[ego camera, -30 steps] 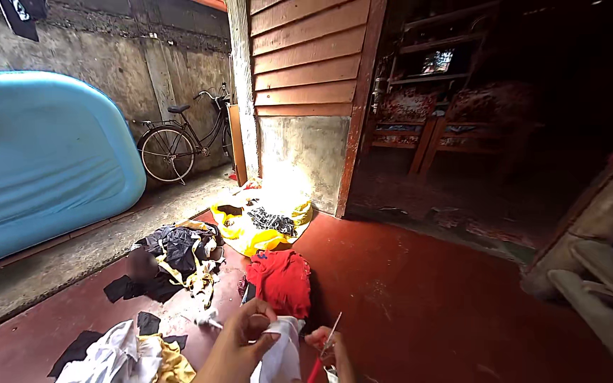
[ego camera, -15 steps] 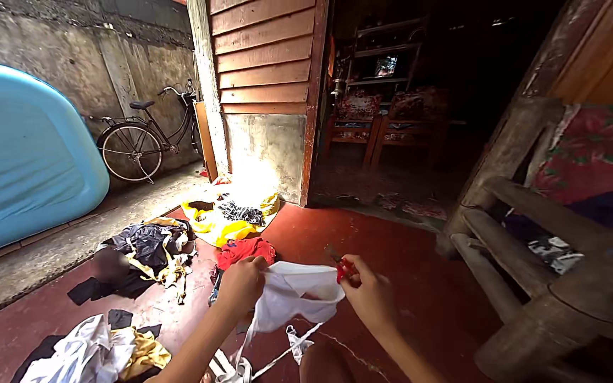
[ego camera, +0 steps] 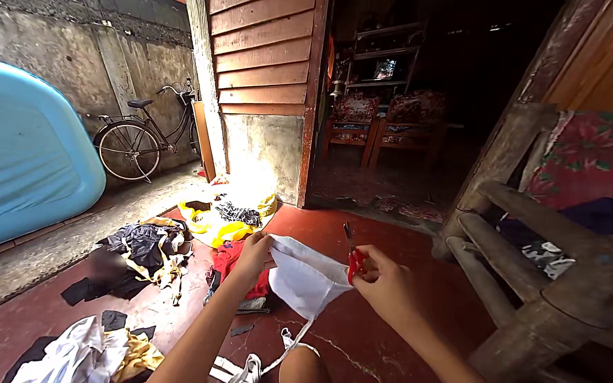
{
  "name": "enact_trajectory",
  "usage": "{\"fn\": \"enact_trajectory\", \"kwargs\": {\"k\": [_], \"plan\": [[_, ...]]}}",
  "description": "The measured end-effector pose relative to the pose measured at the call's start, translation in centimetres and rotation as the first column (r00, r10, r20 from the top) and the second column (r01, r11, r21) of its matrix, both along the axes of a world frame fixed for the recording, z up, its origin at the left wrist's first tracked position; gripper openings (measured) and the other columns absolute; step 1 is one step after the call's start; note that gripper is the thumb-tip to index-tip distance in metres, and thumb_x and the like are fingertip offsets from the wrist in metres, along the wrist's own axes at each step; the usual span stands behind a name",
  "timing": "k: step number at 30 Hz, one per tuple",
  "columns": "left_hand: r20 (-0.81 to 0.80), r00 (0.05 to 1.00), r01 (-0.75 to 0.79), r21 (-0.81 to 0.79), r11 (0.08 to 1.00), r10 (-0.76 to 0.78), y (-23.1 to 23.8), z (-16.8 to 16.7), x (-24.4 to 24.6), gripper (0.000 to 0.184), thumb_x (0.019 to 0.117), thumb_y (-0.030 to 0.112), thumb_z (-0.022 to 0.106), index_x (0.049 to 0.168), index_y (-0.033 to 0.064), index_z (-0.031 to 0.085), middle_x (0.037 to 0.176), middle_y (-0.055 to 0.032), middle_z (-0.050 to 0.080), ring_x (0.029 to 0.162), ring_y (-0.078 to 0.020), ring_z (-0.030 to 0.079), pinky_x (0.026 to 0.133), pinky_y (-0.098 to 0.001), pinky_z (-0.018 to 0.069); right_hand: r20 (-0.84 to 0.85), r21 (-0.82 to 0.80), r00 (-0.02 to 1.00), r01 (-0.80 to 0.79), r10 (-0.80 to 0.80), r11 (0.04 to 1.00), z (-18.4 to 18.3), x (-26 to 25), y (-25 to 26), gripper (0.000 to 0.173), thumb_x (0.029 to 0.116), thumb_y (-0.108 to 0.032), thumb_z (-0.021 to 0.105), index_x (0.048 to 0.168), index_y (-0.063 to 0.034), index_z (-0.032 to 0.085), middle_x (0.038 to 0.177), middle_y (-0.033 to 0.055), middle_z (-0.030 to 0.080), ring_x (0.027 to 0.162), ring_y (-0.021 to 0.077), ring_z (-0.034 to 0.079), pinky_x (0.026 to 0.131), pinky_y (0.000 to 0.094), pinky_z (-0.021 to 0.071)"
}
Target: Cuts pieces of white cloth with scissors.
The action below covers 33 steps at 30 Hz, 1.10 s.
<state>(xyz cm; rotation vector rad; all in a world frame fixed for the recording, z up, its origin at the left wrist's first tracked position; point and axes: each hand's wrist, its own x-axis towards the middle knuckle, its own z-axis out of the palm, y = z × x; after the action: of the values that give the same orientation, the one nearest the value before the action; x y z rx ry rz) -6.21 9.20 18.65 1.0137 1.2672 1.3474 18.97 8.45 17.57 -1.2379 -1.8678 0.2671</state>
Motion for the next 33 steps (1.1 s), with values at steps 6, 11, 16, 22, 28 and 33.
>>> {"fn": "enact_trajectory", "kwargs": {"k": [6, 11, 16, 22, 28, 33], "plan": [[-0.681, 0.732, 0.268, 0.251, 0.930, -0.027, -0.6, -1.0, 2.8, 0.029, 0.0991, 0.027, 0.068, 0.093, -0.0014, 0.069, 0.074, -0.0075, 0.062, 0.067, -0.0157, 0.059, 0.068, -0.0365, 0.0517, -0.060, 0.060, 0.996, -0.066, 0.070, 0.996, -2.3, -2.3, -1.2, 0.060, 0.0755, -0.036, 0.082, 0.121, -0.0039, 0.060, 0.100, 0.0084, 0.072, 0.086, 0.0235, 0.071, 0.067, 0.0436, 0.0589], [-0.556, 0.824, 0.336, 0.322, 0.885, -0.110, -1.1, -1.2, 3.6, 0.016, 0.0935, 0.016, 0.074, 0.091, 0.0003, 0.071, 0.077, -0.0017, 0.066, 0.068, -0.0037, 0.059, 0.068, -0.0237, 0.0512, -0.167, 0.067, 0.980, -0.100, 0.110, 0.993, -2.7, -5.1, -0.9, 0.045, 0.0758, -0.011, 0.078, 0.117, -0.0016, 0.065, 0.091, 0.0109, 0.072, 0.078, 0.0209, 0.070, 0.070, 0.0396, 0.0592], [-0.797, 0.604, 0.356, 0.284, 0.890, 0.012, -1.8, -2.4, 1.3, 0.014, 0.0909, 0.007, 0.069, 0.100, -0.0027, 0.072, 0.095, -0.0147, 0.071, 0.090, -0.0228, 0.068, 0.086, -0.0390, 0.0551, -0.223, 0.037, 0.971, -0.078, 0.084, 0.996, -2.1, -5.1, -0.9, 0.036, 0.0777, -0.006, 0.074, 0.113, -0.0021, 0.070, 0.080, 0.0072, 0.073, 0.066, 0.0147, 0.070, 0.062, 0.0324, 0.0592], [-0.735, 0.658, 0.095, -0.132, 0.987, -0.162, -1.2, -9.2, -1.5, 0.029, 0.0932, 0.017, 0.068, 0.114, -0.0029, 0.070, 0.107, -0.0186, 0.072, 0.099, -0.0266, 0.070, 0.092, -0.0442, 0.0554, -0.254, 0.095, 0.967, 0.015, 0.010, 0.995, -1.5, -2.9, -0.3, 0.037, 0.0772, -0.003, 0.072, 0.114, -0.0035, 0.068, 0.082, 0.0064, 0.073, 0.066, 0.0144, 0.070, 0.060, 0.0338, 0.0594], [0.166, 0.985, 0.007, -0.254, 0.967, 0.036, -1.9, -12.8, -1.0, 0.022, 0.0969, -0.003, 0.062, 0.119, -0.0066, 0.062, 0.095, -0.0153, 0.071, 0.077, -0.0192, 0.071, 0.071, -0.0333, 0.0610, -0.027, -0.201, 0.998, 0.056, -0.063, 0.978, -8.6, -0.4, -2.8, 0.041, 0.0833, -0.006, 0.073, 0.123, -0.0013, 0.066, 0.087, 0.0145, 0.073, 0.076, 0.0312, 0.072, 0.071, 0.0530, 0.0586], [0.213, 0.977, 0.086, -0.295, 0.951, -0.022, -2.4, -16.7, 0.9, 0.021, 0.1076, 0.008, 0.045, 0.118, -0.0050, 0.056, 0.085, -0.0099, 0.067, 0.070, -0.0163, 0.068, 0.068, -0.0347, 0.0595, 0.010, -0.546, 1.000, -0.013, 0.022, 0.838, -16.3, -0.2, -5.2, 0.050, 0.0867, -0.007, 0.072, 0.134, 0.0037, 0.059, 0.101, 0.0226, 0.073, 0.094, 0.0403, 0.071, 0.086, 0.0609, 0.0538]]}}
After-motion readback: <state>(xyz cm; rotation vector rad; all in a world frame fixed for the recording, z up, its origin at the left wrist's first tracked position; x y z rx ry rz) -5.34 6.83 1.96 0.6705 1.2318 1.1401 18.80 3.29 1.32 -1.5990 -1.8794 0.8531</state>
